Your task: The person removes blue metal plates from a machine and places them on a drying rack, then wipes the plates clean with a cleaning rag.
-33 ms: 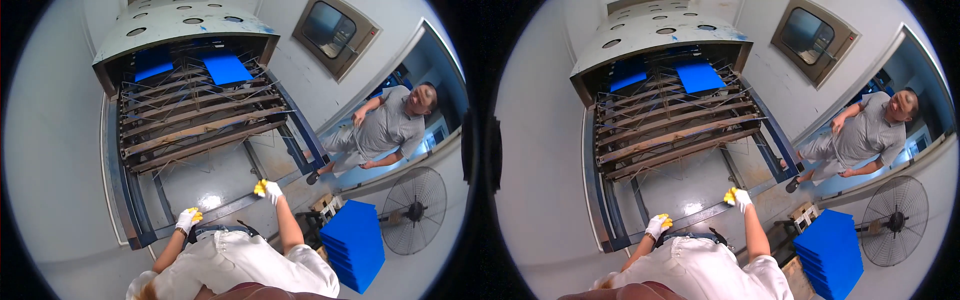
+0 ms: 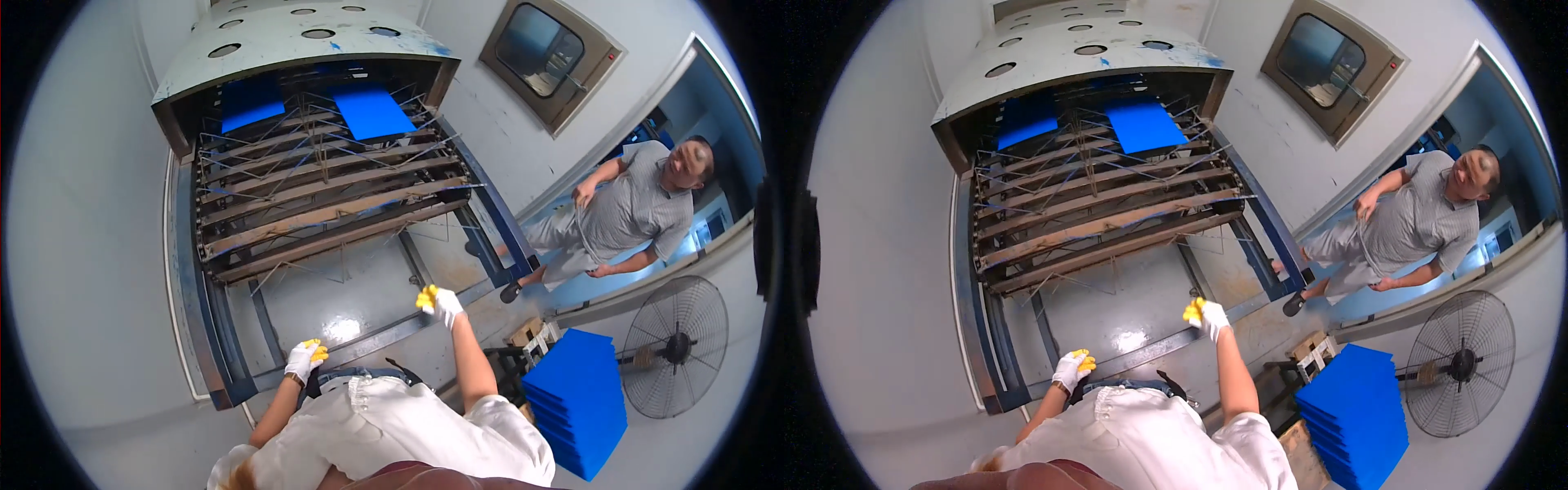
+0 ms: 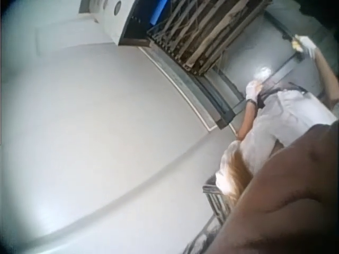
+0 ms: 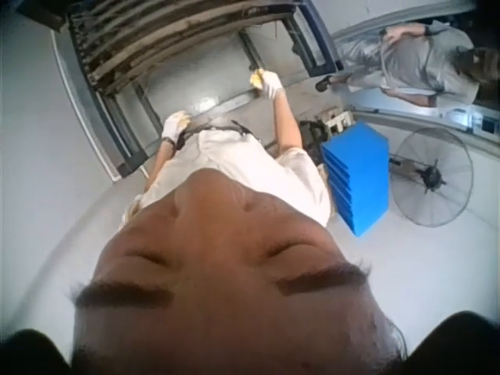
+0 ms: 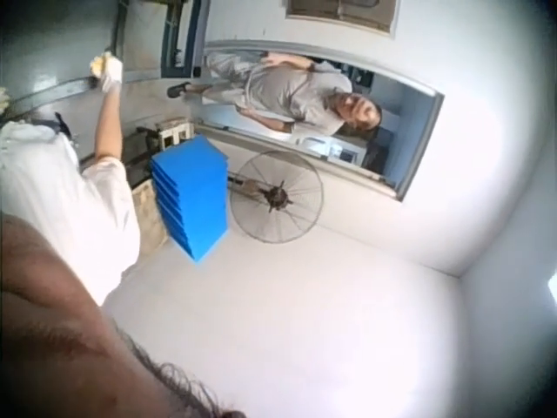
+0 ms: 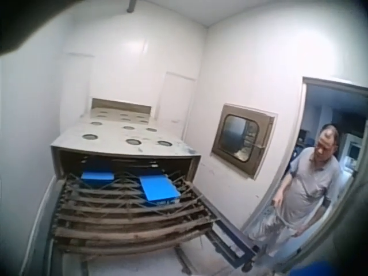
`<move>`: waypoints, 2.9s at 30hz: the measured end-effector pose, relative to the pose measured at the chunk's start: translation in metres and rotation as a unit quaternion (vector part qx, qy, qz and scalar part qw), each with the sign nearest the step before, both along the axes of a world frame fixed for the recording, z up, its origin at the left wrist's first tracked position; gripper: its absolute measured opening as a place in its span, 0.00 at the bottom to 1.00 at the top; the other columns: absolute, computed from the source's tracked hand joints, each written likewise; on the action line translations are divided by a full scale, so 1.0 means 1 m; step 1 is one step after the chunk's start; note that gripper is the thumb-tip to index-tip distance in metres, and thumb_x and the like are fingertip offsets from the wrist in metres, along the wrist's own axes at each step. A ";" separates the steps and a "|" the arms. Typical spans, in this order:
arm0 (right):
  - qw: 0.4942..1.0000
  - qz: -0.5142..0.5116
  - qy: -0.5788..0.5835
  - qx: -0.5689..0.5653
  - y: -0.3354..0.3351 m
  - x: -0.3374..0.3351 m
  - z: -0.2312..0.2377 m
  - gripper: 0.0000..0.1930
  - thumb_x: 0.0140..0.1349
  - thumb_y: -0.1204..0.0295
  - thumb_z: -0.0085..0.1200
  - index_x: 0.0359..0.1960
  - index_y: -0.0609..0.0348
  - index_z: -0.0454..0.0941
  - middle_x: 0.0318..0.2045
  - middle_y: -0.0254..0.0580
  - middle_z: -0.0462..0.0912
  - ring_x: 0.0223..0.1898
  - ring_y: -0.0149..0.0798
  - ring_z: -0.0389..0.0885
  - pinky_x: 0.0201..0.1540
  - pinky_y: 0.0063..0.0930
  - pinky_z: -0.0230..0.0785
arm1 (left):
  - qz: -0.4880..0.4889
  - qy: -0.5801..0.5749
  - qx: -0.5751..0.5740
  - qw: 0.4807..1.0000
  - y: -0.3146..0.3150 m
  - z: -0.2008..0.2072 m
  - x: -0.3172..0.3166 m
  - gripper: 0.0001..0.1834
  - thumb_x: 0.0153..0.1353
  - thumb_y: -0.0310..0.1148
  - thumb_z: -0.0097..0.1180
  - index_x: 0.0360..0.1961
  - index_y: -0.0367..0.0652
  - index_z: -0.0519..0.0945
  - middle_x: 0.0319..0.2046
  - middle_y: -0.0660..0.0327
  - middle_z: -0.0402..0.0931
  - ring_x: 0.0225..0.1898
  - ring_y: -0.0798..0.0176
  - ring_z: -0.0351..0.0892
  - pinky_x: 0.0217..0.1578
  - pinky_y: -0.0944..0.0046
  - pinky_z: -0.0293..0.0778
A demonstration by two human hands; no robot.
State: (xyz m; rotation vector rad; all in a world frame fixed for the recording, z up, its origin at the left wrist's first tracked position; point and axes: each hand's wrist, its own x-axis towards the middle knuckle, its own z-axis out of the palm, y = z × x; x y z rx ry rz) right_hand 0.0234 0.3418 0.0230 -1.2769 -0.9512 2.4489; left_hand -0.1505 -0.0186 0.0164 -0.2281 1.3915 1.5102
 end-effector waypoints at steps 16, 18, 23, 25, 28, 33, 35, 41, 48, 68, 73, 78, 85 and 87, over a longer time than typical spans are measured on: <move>0.972 -0.206 0.104 0.036 0.167 -0.370 0.112 0.10 0.56 0.70 0.35 0.34 0.64 0.64 0.34 0.48 0.71 0.34 0.46 0.72 0.30 0.29 0.71 | 0.133 -0.093 0.006 0.987 -0.001 -0.030 -0.090 0.09 0.55 0.30 0.39 0.38 0.41 0.66 0.31 0.54 0.72 0.27 0.59 0.73 0.23 0.66 0.69; 0.973 -0.212 0.094 0.019 0.148 -0.402 0.128 0.08 0.56 0.69 0.37 0.32 0.60 0.64 0.30 0.45 0.71 0.28 0.42 0.72 0.22 0.23 0.70 | 0.147 -0.096 -0.005 0.984 -0.003 -0.034 -0.090 0.09 0.55 0.30 0.39 0.38 0.41 0.66 0.31 0.54 0.72 0.27 0.59 0.74 0.23 0.66 0.69; 0.991 -0.077 0.081 0.077 0.156 -0.410 0.156 0.08 0.55 0.66 0.40 0.32 0.56 0.64 0.24 0.42 0.72 0.15 0.33 0.66 0.09 0.18 0.58 | 0.133 -0.102 -0.015 0.986 -0.005 -0.033 -0.102 0.09 0.55 0.30 0.39 0.37 0.42 0.67 0.29 0.55 0.72 0.26 0.60 0.74 0.21 0.67 0.68; 0.992 -0.040 0.117 0.035 0.131 -0.397 0.177 0.07 0.54 0.66 0.42 0.28 0.56 0.65 0.21 0.40 0.71 0.16 0.33 0.66 0.09 0.17 0.57 | 0.120 -0.083 -0.019 0.989 -0.012 -0.040 -0.101 0.10 0.55 0.29 0.39 0.38 0.40 0.66 0.32 0.54 0.71 0.29 0.57 0.73 0.27 0.62 0.70; 0.991 -0.011 0.114 0.071 0.115 -0.323 0.163 0.09 0.52 0.66 0.46 0.24 0.58 0.66 0.17 0.40 0.72 0.09 0.32 0.61 0.08 0.17 0.54 | 0.123 -0.081 0.003 0.989 -0.007 -0.037 -0.105 0.08 0.55 0.30 0.40 0.36 0.42 0.67 0.28 0.55 0.72 0.25 0.60 0.73 0.20 0.67 0.68; 0.996 -0.046 0.053 0.058 0.053 -0.160 0.171 0.08 0.53 0.69 0.45 0.24 0.62 0.67 0.18 0.44 0.74 0.14 0.35 0.72 0.13 0.19 0.65 | 0.044 -0.037 0.005 0.998 0.007 -0.019 -0.100 0.08 0.55 0.31 0.39 0.35 0.43 0.67 0.28 0.56 0.72 0.25 0.61 0.73 0.21 0.67 0.67; 0.992 -0.051 0.055 0.103 0.026 -0.103 0.194 0.08 0.54 0.71 0.43 0.25 0.64 0.67 0.20 0.46 0.74 0.20 0.38 0.76 0.18 0.22 0.69 | 0.005 -0.054 -0.005 0.999 0.011 -0.014 -0.088 0.10 0.55 0.29 0.38 0.38 0.40 0.66 0.31 0.55 0.71 0.30 0.57 0.72 0.32 0.61 0.69; 0.972 -0.127 -0.004 0.198 -0.020 0.075 0.185 0.12 0.54 0.68 0.44 0.24 0.68 0.67 0.22 0.48 0.75 0.22 0.38 0.76 0.23 0.22 0.69 | -0.140 -0.014 -0.023 0.990 0.036 -0.006 -0.049 0.07 0.55 0.30 0.39 0.35 0.44 0.67 0.28 0.57 0.72 0.24 0.60 0.72 0.22 0.66 0.67; 0.869 -0.431 -0.117 0.213 -0.072 0.215 0.156 0.11 0.53 0.71 0.44 0.30 0.70 0.66 0.21 0.49 0.74 0.20 0.40 0.76 0.17 0.22 0.69 | -0.268 -0.010 -0.002 0.963 0.076 -0.012 -0.008 0.07 0.54 0.29 0.40 0.35 0.45 0.68 0.27 0.57 0.72 0.23 0.61 0.72 0.20 0.67 0.66; 0.787 -0.507 -0.315 0.158 -0.052 0.328 0.079 0.08 0.51 0.75 0.40 0.20 0.66 0.69 0.18 0.49 0.73 0.15 0.43 0.74 0.13 0.32 0.69 | -0.293 0.007 -0.020 0.956 0.099 0.002 0.057 0.08 0.54 0.30 0.41 0.36 0.44 0.68 0.28 0.58 0.73 0.25 0.61 0.73 0.21 0.66 0.67; 0.823 -0.419 -0.369 0.105 -0.059 0.325 0.082 0.07 0.49 0.75 0.41 0.25 0.68 0.69 0.19 0.49 0.74 0.18 0.45 0.75 0.14 0.34 0.70 | -0.299 0.025 -0.023 0.954 0.104 0.014 0.063 0.08 0.55 0.30 0.41 0.36 0.45 0.68 0.27 0.58 0.73 0.25 0.62 0.73 0.20 0.68 0.67; 0.939 -0.267 -0.214 0.044 -0.075 0.272 0.051 0.06 0.50 0.73 0.39 0.27 0.62 0.68 0.22 0.52 0.73 0.20 0.48 0.75 0.19 0.37 0.69 | -0.277 0.017 -0.019 0.961 0.094 0.011 0.048 0.08 0.54 0.29 0.40 0.36 0.44 0.68 0.27 0.58 0.73 0.24 0.62 0.73 0.19 0.68 0.68; 0.983 0.005 -0.176 0.060 -0.101 0.123 0.024 0.11 0.55 0.67 0.40 0.31 0.62 0.68 0.26 0.49 0.74 0.23 0.43 0.76 0.21 0.30 0.70 | -0.247 0.013 0.012 0.969 0.062 0.015 0.031 0.10 0.54 0.26 0.39 0.38 0.39 0.68 0.31 0.55 0.72 0.28 0.61 0.73 0.27 0.67 0.71; 0.979 0.109 -0.153 0.081 -0.106 0.079 0.039 0.16 0.56 0.62 0.40 0.34 0.66 0.67 0.27 0.46 0.75 0.24 0.40 0.76 0.24 0.25 0.70 | -0.222 0.013 0.003 0.975 0.046 0.010 0.022 0.10 0.54 0.26 0.40 0.38 0.39 0.68 0.31 0.56 0.72 0.28 0.61 0.73 0.28 0.67 0.71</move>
